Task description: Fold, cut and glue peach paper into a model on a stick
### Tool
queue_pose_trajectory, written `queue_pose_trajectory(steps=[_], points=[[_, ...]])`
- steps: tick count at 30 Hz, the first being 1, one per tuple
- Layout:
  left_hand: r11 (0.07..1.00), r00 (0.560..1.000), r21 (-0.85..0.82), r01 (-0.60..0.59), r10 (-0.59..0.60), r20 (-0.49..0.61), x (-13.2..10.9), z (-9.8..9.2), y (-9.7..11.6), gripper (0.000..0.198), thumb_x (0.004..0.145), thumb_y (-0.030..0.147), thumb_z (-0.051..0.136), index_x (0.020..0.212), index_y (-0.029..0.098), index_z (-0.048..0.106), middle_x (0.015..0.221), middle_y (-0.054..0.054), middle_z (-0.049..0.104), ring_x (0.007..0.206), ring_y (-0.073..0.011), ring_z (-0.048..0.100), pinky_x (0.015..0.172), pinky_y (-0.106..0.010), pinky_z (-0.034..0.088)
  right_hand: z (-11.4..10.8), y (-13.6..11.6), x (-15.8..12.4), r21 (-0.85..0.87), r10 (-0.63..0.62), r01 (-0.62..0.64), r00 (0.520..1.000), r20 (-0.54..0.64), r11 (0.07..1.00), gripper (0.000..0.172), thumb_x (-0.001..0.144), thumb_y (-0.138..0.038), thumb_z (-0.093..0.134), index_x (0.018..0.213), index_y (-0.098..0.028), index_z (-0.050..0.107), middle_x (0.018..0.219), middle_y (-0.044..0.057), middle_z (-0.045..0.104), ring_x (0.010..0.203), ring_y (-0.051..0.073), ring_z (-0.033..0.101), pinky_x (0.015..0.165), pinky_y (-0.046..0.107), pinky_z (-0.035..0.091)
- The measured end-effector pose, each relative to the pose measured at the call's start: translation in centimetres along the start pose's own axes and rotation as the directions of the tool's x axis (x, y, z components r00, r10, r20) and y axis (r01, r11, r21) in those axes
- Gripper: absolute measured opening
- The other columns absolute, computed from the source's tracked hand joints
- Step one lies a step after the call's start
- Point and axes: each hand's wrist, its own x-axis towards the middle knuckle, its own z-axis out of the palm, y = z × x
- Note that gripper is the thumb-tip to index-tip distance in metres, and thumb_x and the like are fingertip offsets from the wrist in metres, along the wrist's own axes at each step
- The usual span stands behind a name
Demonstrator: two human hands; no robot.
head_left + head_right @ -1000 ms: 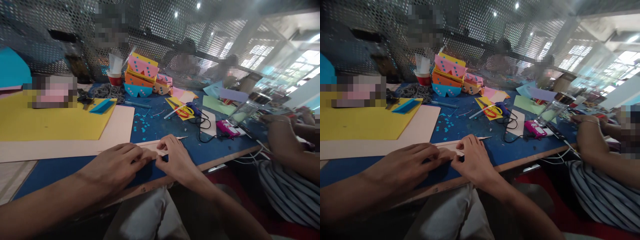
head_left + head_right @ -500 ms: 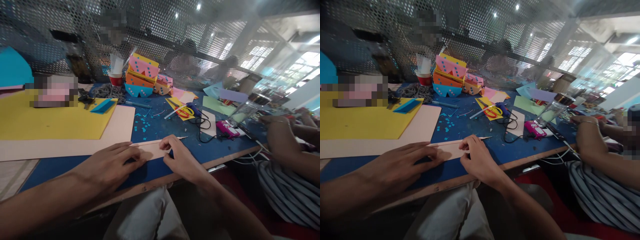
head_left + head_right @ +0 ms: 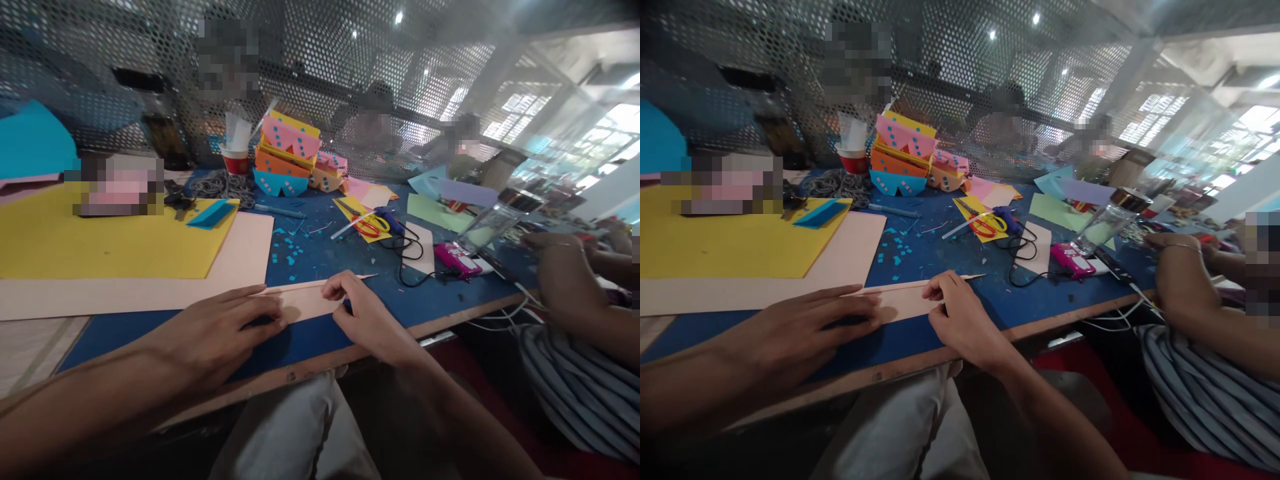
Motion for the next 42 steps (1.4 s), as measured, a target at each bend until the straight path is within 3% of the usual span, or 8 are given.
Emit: queue_pose_trajectory(steps=[7, 11, 18, 21, 26, 33, 39, 42], points=[[1.000, 0.999, -0.020, -0.011, 0.010, -0.047, 0.4, -0.3, -0.2, 0.051, 0.094, 0.006, 0.049, 0.138, 0.028, 0.063, 0.132, -0.004, 0.077, 0.129, -0.0187, 0.070, 0.123, -0.040, 0.047, -0.3, 0.1, -0.3, 0.079, -0.037, 0.041, 0.998, -0.051, 0.996, 0.038, 0.089, 0.004, 0.044, 0.109, -0.022, 0.063, 0.110, 0.003, 0.066, 0.102, 0.016, 0.064, 0.096, 0.033, 0.050], [0.998, 0.998, -0.052, -0.025, 0.023, -0.053, 0.8, -0.5, -0.1, 0.049, 0.093, 0.006, 0.050, 0.135, 0.027, 0.063, 0.129, -0.003, 0.079, 0.127, -0.0185, 0.071, 0.124, -0.041, 0.046, -0.2, -0.1, -0.3, 0.076, -0.084, 0.090, 0.993, -0.082, 0.993, 0.019, 0.100, -0.009, 0.055, 0.107, -0.022, 0.066, 0.110, 0.003, 0.066, 0.098, 0.016, 0.064, 0.092, 0.031, 0.051], [0.986, 0.987, -0.111, 0.121, -0.131, -0.097, 1.4, -1.0, 0.4, 0.041, 0.097, 0.007, 0.047, 0.128, 0.026, 0.065, 0.127, -0.003, 0.078, 0.121, -0.0188, 0.072, 0.113, -0.037, 0.053, 0.2, 0.2, -0.2, 0.067, -0.086, 0.089, 0.995, -0.048, 0.994, 0.014, 0.094, -0.012, 0.073, 0.102, -0.023, 0.068, 0.107, 0.000, 0.067, 0.096, 0.015, 0.066, 0.091, 0.029, 0.053], [0.939, 0.938, -0.126, 0.320, -0.333, -0.099, 2.8, -1.4, 0.6, 0.025, 0.104, 0.022, 0.052, 0.125, 0.023, 0.066, 0.120, -0.007, 0.076, 0.111, -0.0219, 0.072, 0.093, -0.035, 0.059, 0.3, 0.4, -0.2, 0.056, -0.093, 0.095, 0.995, -0.046, 0.994, 0.014, 0.094, -0.011, 0.073, 0.099, -0.023, 0.067, 0.106, 0.000, 0.067, 0.097, 0.015, 0.066, 0.091, 0.029, 0.053], [0.863, 0.864, -0.044, 0.503, -0.503, 0.024, 5.1, -1.1, 0.3, 0.046, 0.097, 0.057, 0.069, 0.122, 0.019, 0.073, 0.121, -0.012, 0.073, 0.117, -0.0338, 0.066, 0.102, -0.050, 0.053, 0.3, 0.3, -0.1, 0.056, -0.103, 0.105, 0.994, -0.038, 0.993, 0.017, 0.093, -0.008, 0.073, 0.099, -0.022, 0.067, 0.106, 0.000, 0.066, 0.097, 0.015, 0.066, 0.091, 0.030, 0.053], [0.863, 0.862, -0.009, 0.505, -0.504, 0.045, 6.5, -0.2, -0.5, 0.022, 0.094, 0.042, 0.067, 0.095, 0.021, 0.073, 0.112, -0.010, 0.073, 0.112, -0.0318, 0.062, 0.104, -0.048, 0.048, 0.3, 0.5, -0.1, 0.071, -0.103, 0.106, 0.994, -0.044, 0.992, 0.017, 0.092, -0.008, 0.073, 0.099, -0.023, 0.068, 0.106, 0.001, 0.066, 0.096, 0.015, 0.066, 0.091, 0.031, 0.054], [0.669, 0.708, -0.250, 0.699, -0.698, 0.111, 6.9, -0.1, -0.1, 0.022, 0.087, 0.041, 0.068, 0.099, 0.024, 0.065, 0.095, -0.003, 0.072, 0.090, -0.0256, 0.068, 0.079, -0.038, 0.053, 0.2, 0.3, -0.3, 0.092, -0.099, 0.104, 0.993, -0.059, 0.990, 0.015, 0.093, -0.010, 0.072, 0.101, -0.022, 0.068, 0.105, 0.000, 0.066, 0.094, 0.014, 0.065, 0.089, 0.029, 0.054], [0.647, 0.702, -0.298, 0.702, -0.698, 0.138, 6.9, -0.3, 0.0, 0.028, 0.089, 0.041, 0.069, 0.111, 0.024, 0.065, 0.091, -0.002, 0.073, 0.082, -0.0229, 0.069, 0.075, -0.035, 0.053, 0.2, 0.2, -0.4, 0.098, -0.105, 0.111, 0.993, -0.061, 0.989, 0.014, 0.094, -0.011, 0.072, 0.102, -0.022, 0.069, 0.106, 0.001, 0.066, 0.095, 0.014, 0.065, 0.090, 0.029, 0.054]])
